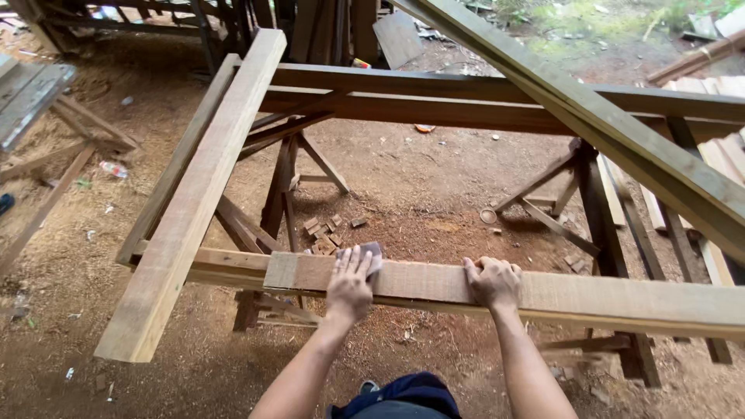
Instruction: The person sands the surface of a long wooden plank using a piece of sandpaper, moving their hand back and forth along the length of the wood while it rests on sawhorses.
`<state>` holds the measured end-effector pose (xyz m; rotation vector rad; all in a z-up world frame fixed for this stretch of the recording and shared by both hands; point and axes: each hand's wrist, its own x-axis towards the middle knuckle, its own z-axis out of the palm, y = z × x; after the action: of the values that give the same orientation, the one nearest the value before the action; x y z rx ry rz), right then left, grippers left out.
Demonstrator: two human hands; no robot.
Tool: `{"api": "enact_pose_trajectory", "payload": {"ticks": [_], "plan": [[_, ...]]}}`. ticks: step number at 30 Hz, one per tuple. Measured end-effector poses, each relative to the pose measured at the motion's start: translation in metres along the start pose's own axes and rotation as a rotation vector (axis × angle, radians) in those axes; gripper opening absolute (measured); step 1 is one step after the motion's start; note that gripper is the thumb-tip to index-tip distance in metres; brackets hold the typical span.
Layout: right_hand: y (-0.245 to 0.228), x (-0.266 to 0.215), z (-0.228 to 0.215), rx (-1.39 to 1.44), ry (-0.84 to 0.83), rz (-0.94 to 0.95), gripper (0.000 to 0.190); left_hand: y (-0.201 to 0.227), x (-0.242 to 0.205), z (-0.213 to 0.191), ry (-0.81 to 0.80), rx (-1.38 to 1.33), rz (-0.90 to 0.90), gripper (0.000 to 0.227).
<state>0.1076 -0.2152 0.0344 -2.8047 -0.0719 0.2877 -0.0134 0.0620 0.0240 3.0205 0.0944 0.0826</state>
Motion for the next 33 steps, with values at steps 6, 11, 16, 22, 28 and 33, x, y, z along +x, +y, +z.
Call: {"api": "enact_pose_trajectory", "payload": {"ticks": [6, 11, 16, 22, 28, 33], "plan": [[0.011, 0.000, 0.007, 0.020, 0.019, 0.002, 0.046, 0.098, -0.011, 0.021, 0.004, -0.017, 0.296, 0.055], [0.022, 0.010, 0.026, 0.043, 0.079, -0.093, 0.043, 0.088, -0.022, 0.038, -0.073, -0.140, 0.305, 0.053], [0.030, 0.009, 0.036, 0.066, 0.189, -0.132, 0.041, -0.040, -0.030, 0.035, 0.207, -0.031, -0.135, 0.052], [0.030, 0.014, 0.032, -0.045, 0.104, -0.131, 0.046, -0.007, -0.034, 0.039, 0.247, -0.028, -0.108, 0.058], [0.034, 0.015, 0.033, -0.060, 0.135, -0.154, 0.051, 0.074, -0.031, 0.025, 0.111, -0.315, 0.156, 0.051], [0.033, 0.013, 0.034, -0.036, 0.132, -0.131, 0.050, -0.022, -0.040, 0.001, 0.390, -0.040, -0.103, 0.050]]}}
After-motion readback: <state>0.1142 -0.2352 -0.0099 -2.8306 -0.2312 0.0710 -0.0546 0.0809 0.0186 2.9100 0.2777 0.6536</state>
